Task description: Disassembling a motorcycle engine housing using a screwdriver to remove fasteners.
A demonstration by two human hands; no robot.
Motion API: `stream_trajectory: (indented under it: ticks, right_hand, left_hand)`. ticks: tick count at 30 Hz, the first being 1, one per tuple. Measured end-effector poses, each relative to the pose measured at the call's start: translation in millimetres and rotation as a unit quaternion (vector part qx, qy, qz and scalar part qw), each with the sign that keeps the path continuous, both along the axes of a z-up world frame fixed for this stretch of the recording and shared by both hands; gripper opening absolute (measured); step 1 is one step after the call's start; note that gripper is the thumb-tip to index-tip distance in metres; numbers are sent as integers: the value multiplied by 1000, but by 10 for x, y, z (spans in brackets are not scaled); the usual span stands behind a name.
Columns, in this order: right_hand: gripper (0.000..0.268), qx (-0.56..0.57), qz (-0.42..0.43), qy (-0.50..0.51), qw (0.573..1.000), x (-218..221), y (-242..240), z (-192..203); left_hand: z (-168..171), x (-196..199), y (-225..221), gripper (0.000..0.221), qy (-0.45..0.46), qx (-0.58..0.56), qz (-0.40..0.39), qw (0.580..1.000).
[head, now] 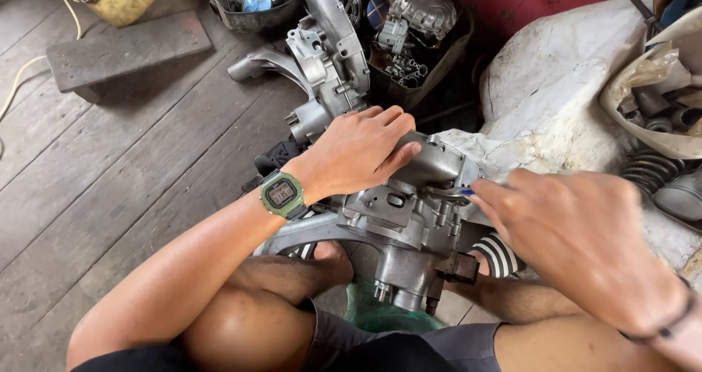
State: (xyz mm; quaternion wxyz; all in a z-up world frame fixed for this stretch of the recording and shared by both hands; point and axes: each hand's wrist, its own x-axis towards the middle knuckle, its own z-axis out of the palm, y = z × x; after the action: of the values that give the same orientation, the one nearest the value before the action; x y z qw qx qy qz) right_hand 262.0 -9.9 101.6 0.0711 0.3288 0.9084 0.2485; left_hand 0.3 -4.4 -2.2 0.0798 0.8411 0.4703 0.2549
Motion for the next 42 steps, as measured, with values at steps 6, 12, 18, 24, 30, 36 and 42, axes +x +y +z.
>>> stream_trajectory:
  ticks: [6, 12, 18, 24, 30, 36, 42]
  right_hand:
    - [18, 39, -5, -59, 997, -1, -22, 37]
    - [21, -48, 7, 7, 999, -58, 25, -52]
    - [9, -27, 9, 13, 1000, -69, 41, -106]
    - [6, 11, 24, 39, 999, -59, 9, -24]
    - [4, 38, 28, 10, 999, -51, 18, 34]
    - [14, -29, 96, 67, 993, -70, 139, -197]
    - [9, -39, 107, 106, 988, -140, 97, -208]
  left_hand:
    - [-11, -5, 6, 25, -6, -1, 9, 1000]
    - [6, -6, 30, 26, 9, 7, 12, 1000]
    - [-20, 15, 27, 27, 17, 6, 14, 1000]
    - [-28, 16, 1, 24, 4, 18, 8, 1000]
    - [-37, -5, -6, 27, 2, 7, 15, 1000]
    - [-24, -26, 39, 26, 0, -6, 0, 1000]
    - [-18, -33, 53, 26, 3, -17, -17, 1000]
